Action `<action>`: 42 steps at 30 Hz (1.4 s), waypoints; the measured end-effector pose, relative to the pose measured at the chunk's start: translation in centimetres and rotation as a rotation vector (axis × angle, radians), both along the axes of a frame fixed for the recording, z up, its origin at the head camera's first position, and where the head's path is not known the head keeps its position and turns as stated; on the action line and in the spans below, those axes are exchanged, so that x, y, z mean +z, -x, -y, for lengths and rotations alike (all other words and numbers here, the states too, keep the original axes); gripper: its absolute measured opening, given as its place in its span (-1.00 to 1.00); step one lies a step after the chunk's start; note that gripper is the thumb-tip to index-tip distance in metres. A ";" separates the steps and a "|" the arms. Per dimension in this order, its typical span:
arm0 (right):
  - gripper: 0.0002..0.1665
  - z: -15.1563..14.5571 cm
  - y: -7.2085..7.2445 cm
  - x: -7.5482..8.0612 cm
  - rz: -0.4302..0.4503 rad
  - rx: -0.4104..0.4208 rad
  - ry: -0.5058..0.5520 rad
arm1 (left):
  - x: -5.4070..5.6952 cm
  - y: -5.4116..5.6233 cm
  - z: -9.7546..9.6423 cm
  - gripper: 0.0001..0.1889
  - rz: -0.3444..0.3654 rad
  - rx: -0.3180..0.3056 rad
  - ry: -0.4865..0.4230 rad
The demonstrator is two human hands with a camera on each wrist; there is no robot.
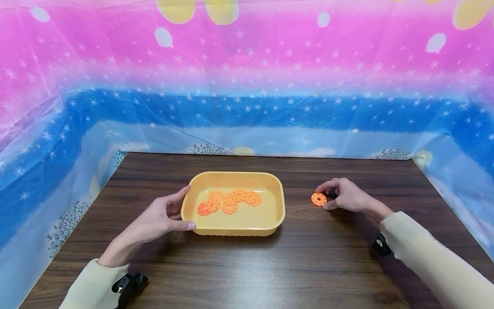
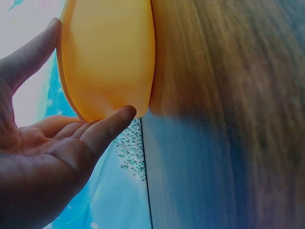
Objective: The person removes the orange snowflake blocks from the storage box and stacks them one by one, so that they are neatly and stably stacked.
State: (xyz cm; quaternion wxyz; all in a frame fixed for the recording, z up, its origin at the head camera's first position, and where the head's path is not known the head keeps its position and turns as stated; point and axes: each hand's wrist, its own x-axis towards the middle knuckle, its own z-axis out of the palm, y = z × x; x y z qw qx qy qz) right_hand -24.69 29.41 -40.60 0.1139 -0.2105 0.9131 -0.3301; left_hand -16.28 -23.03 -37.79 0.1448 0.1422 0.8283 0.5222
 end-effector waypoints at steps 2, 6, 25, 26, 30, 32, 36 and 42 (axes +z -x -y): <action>-0.51 -0.1 0.0 0.0 -0.001 -0.001 0.000 | 0.0 0.0 0.0 0.12 -0.002 -0.003 -0.003; -0.51 -0.1 0.0 -0.1 0.001 -0.001 0.002 | 0.0 0.0 0.1 0.13 -0.003 -0.006 -0.003; -0.50 -0.1 0.0 0.0 -0.014 0.003 0.019 | 0.0 0.0 0.0 0.13 -0.005 -0.014 -0.022; -0.51 -0.1 0.0 0.0 -0.015 0.001 0.016 | -0.1 0.0 0.0 0.14 -0.004 -0.016 -0.029; -0.52 0.0 0.1 0.0 -0.021 0.003 0.014 | -0.1 0.0 0.1 0.14 0.001 -0.020 -0.051; -0.51 0.0 0.2 0.1 -0.022 0.004 0.015 | -0.1 -0.1 0.1 0.14 0.003 -0.016 -0.052; -0.48 -0.1 0.2 0.7 -0.015 -0.012 0.030 | 0.0 -0.1 0.1 0.14 0.014 -0.013 -0.055; -0.41 0.2 0.6 2.0 -0.003 -0.041 0.071 | 0.0 -0.1 0.0 0.13 0.003 -0.009 -0.048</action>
